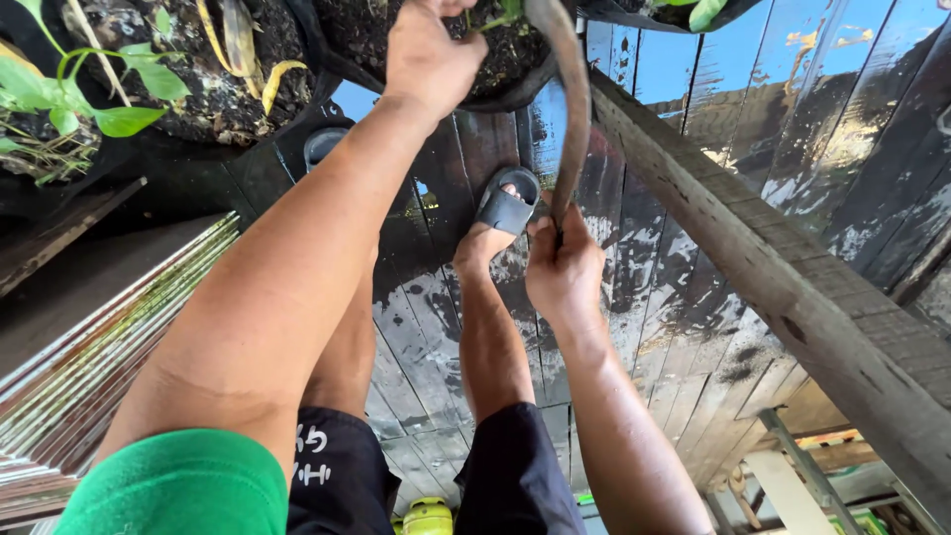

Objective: Weeding and maintaining potted plants using a gardening tool.

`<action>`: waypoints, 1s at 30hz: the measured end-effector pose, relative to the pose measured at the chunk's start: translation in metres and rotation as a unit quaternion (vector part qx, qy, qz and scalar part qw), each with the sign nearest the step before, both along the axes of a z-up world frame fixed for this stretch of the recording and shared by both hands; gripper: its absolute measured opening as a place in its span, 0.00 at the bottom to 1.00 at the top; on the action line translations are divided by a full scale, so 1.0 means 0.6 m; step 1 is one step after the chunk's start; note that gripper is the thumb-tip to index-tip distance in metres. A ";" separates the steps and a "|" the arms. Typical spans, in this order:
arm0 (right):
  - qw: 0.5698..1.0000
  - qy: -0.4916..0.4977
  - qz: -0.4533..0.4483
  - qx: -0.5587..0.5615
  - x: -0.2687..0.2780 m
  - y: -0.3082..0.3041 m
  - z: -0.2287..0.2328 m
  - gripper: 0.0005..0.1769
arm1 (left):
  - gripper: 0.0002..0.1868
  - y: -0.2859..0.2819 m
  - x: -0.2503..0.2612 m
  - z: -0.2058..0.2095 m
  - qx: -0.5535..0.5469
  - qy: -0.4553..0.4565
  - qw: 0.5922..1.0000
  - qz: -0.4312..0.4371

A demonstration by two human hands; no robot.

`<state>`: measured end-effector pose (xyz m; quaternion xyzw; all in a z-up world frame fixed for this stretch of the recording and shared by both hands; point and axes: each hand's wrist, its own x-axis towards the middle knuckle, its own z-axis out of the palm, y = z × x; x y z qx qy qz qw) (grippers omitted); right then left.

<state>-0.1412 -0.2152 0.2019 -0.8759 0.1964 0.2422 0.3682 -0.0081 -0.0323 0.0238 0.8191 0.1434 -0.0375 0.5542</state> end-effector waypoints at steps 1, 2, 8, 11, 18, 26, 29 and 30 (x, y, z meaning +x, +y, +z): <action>1.000 0.008 -0.012 0.001 0.001 0.001 0.001 0.18 | 0.13 -0.004 0.001 -0.021 0.034 -0.005 0.999 0.002; 1.000 0.017 -0.025 0.002 0.001 0.002 0.001 0.19 | 0.15 -0.009 0.001 -0.043 0.068 -0.010 0.998 0.004; 0.994 0.070 -0.082 0.023 -0.010 0.004 0.013 0.21 | 0.21 -0.033 0.061 0.026 0.081 0.191 0.966 -0.155; 0.992 0.055 -0.103 0.038 -0.037 -0.009 0.011 0.22 | 0.18 -0.037 0.062 0.039 0.160 0.174 0.944 -0.230; 0.984 0.034 -0.151 0.083 -0.068 -0.017 0.032 0.22 | 0.19 -0.031 0.057 0.080 0.184 0.119 0.946 -0.241; 0.979 0.033 -0.144 0.137 -0.072 0.009 0.034 0.22 | 0.07 0.015 0.009 0.007 -0.261 -0.023 0.964 -0.034; 0.969 0.023 -0.164 0.183 -0.079 0.012 0.022 0.23 | 0.07 0.036 0.022 0.084 -0.289 0.092 0.953 0.015; 0.969 0.024 -0.163 0.184 -0.077 0.013 0.023 0.23 | 0.07 0.040 0.019 0.087 -0.288 0.092 0.953 0.017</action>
